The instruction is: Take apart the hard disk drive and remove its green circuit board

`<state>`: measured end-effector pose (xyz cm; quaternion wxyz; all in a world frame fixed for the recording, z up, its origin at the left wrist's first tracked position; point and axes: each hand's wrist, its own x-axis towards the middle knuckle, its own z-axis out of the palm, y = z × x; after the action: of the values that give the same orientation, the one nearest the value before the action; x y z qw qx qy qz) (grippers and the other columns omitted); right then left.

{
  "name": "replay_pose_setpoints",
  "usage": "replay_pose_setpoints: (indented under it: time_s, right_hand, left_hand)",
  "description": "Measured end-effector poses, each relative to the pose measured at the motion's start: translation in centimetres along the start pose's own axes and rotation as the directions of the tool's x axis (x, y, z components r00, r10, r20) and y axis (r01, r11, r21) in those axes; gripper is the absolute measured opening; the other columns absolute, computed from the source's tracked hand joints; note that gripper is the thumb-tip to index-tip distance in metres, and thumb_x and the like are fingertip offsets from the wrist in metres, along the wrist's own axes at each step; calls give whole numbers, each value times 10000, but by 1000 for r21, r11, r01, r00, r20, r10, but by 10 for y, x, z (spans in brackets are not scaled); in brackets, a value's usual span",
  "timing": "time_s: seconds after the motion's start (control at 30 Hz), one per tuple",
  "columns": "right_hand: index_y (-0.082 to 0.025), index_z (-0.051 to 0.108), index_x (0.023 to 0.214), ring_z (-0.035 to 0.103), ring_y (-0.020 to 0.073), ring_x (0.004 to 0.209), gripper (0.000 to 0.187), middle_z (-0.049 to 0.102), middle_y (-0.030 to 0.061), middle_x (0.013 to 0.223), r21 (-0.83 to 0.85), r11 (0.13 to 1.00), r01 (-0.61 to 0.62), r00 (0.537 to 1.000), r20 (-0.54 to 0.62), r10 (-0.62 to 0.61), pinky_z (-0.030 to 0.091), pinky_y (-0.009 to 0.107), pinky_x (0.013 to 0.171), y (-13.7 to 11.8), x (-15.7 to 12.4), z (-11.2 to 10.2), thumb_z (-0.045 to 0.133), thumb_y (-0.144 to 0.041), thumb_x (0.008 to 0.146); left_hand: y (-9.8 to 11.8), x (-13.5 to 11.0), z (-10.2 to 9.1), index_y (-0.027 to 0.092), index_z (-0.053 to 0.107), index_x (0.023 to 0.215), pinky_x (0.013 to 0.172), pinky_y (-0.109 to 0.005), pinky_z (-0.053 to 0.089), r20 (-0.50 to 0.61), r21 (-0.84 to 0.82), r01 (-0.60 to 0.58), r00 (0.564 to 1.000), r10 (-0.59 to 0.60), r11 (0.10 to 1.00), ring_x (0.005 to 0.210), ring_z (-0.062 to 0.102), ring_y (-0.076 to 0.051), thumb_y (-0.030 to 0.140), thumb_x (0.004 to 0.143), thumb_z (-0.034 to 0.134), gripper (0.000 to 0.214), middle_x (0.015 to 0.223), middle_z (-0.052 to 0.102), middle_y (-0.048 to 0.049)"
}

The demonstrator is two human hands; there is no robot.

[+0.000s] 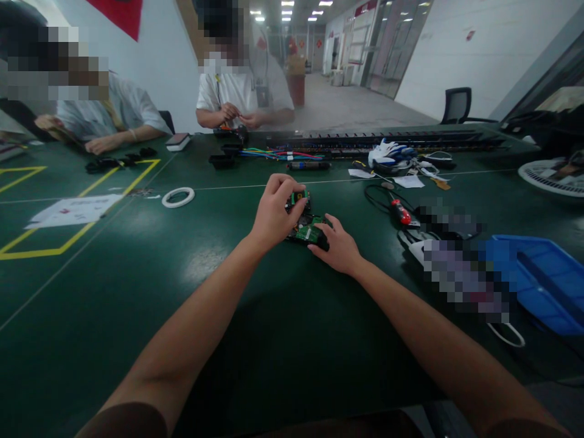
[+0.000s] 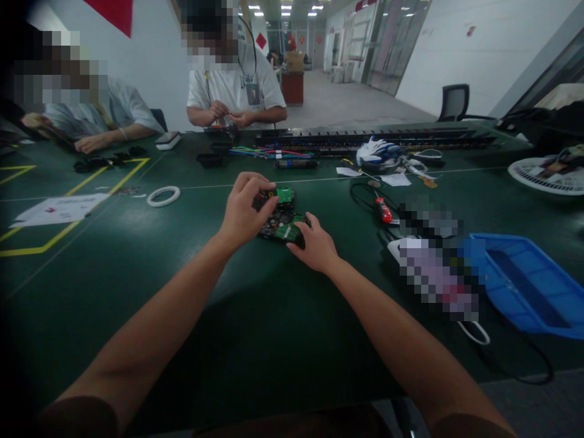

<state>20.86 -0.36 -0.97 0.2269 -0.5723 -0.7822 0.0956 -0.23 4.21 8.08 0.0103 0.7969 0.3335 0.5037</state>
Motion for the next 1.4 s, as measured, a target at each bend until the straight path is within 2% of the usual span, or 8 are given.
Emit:
replay_pose_setpoints:
  time_s: [0.13, 0.33, 0.57, 0.77, 0.9, 1.13, 1.27, 1.4]
  right_hand:
    - [-259, 507, 1457, 557, 398, 1329, 643, 268, 150, 1666, -5, 1000, -7, 1000, -1, 7, 508, 574, 1053, 0, 0, 1, 667, -559, 911]
    - [-258, 517, 1451, 545, 406, 1341, 633, 292, 154, 1651, -8, 1000, -1, 1000, -2, 1, 510, 577, 1045, -1, -1, -1, 668, -554, 912]
    - [-255, 516, 1443, 570, 383, 1313, 612, 305, 152, 1642, -9, 1000, 7, 1000, 2, -7, 526, 564, 1028, 0, -1, -1, 656, -545, 923]
    - [-261, 517, 1441, 541, 388, 1347, 608, 308, 150, 1639, -14, 1000, 6, 1000, 7, -6, 513, 574, 1050, 0, -1, -2, 662, -538, 919]
    - [-260, 517, 1439, 551, 385, 1338, 610, 306, 145, 1643, -14, 1000, 13, 1000, 7, -13, 516, 560, 1050, 0, -1, -2, 667, -539, 917]
    - [-271, 511, 1443, 537, 373, 1361, 617, 275, 143, 1658, 13, 1000, 11, 1000, 16, -11, 514, 555, 1060, 1, 0, -2, 681, -527, 908]
    - [-283, 498, 1452, 541, 384, 1352, 624, 246, 138, 1668, 11, 1000, -1, 1000, 24, 1, 524, 576, 1043, 1, -1, -3, 678, -534, 910]
    - [-271, 501, 1449, 558, 390, 1327, 627, 259, 149, 1656, 4, 1000, -1, 1000, 27, 0, 523, 575, 1043, 1, -1, -3, 676, -541, 911]
  left_hand:
    - [0, 0, 0, 226, 596, 1061, 924, -400, 557, -6, -21, -11, 1000, 11, 1000, 1068, 603, -212, 114, 881, 679, 228, 1120, 578, -66]
    - [3, 1, -2, 221, 581, 954, 866, -380, 574, -37, -47, 5, 999, -7, 999, 1016, 619, -203, 250, 844, 795, 243, 1079, 601, -46]
    - [-2, -1, 0, 218, 563, 997, 828, -349, 596, -36, -86, 57, 998, -60, 995, 1041, 646, -197, 163, 892, 688, 171, 1141, 594, -62]
    - [-2, -2, 1, 219, 572, 1008, 851, -365, 605, -20, -105, 76, 997, -78, 992, 1083, 655, -213, 206, 875, 740, 214, 1164, 592, -66]
    - [-1, -2, 1, 223, 604, 1005, 853, -370, 607, -26, -86, 72, 997, -74, 994, 1063, 654, -206, 166, 872, 731, 193, 1135, 610, -54]
    - [-7, -2, 5, 215, 520, 1001, 867, -364, 622, -3, -244, 176, 983, -182, 954, 1041, 709, -191, 142, 880, 695, 224, 1124, 649, -63]
    - [-4, -3, 5, 208, 522, 978, 857, -353, 638, 0, -261, 166, 985, -172, 951, 1036, 721, -190, 200, 877, 740, 241, 1175, 636, -69]
    - [0, -3, 2, 213, 553, 969, 815, -339, 654, -13, -255, 140, 989, -148, 957, 1058, 706, -192, 159, 885, 720, 195, 1223, 595, -65]
